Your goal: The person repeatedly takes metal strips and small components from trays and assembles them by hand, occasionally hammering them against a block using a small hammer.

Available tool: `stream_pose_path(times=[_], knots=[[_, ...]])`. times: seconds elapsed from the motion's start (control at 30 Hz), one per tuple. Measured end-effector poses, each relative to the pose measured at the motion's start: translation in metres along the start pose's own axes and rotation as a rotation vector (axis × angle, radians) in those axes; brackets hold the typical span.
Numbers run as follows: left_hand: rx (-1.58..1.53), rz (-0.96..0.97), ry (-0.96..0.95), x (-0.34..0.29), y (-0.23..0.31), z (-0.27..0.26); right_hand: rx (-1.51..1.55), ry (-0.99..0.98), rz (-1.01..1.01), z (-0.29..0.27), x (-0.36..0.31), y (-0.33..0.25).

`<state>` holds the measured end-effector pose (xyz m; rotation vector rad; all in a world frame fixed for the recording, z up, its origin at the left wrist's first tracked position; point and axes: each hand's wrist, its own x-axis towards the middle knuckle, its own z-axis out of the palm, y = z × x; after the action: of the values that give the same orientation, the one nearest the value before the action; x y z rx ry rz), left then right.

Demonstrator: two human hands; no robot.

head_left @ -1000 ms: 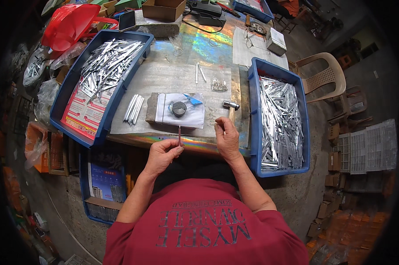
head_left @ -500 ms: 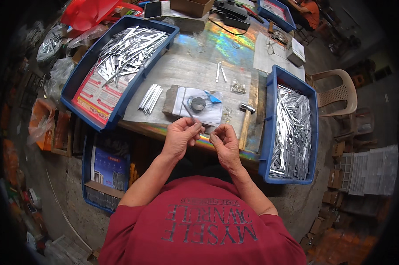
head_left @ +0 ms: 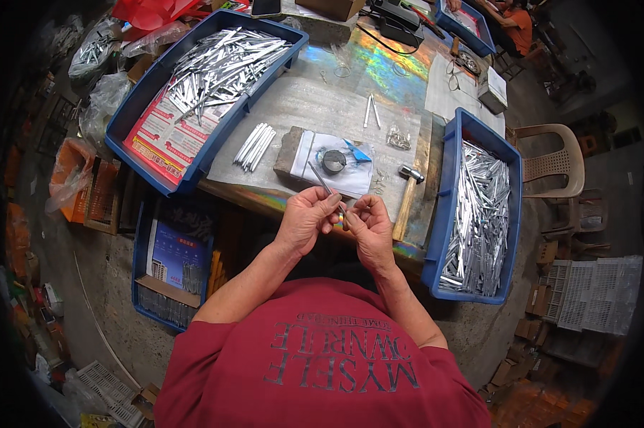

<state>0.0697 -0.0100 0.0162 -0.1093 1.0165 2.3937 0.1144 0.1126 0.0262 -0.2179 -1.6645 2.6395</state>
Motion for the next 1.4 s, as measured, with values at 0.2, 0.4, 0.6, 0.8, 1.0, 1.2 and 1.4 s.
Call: stream_pose_path(times=[0.2,0.4,0.6,0.8,1.0,1.2,1.4], knots=[[0.008,-0.005,0.007,-0.0011,0.0002,0.0022,0.013,-0.016,0.015,-0.0031,0.0014,0.0012],[0.066,0.054,-0.011,-0.0018,-0.0024,0.0007,0.023,-0.014,0.045,-0.0021,0.0001,0.0003],[0.057,0.052,0.013,-0.0019,-0.0040,0.0020,-0.023,0.009,0.028,-0.0013,0.0003,0.0009],[0.075,0.055,-0.002,-0.0034,-0.0060,-0.0011,-0.105,0.014,0.037,-0.0027,-0.0007,0.0006],[-0.070,-0.053,0.022,-0.0015,-0.0074,-0.0035,-0.143,-0.033,0.050,-0.0059,0.0019,-0.0005],[-0.008,-0.004,0.012,-0.0026,-0.0062,-0.0038,-0.148,-0.025,0.047,-0.0046,0.0039,0.0005],[-0.027,0.057,0.068,-0.0058,-0.0090,0.0017,-0.141,-0.028,0.037,-0.0043,0.0038,-0.0004]])
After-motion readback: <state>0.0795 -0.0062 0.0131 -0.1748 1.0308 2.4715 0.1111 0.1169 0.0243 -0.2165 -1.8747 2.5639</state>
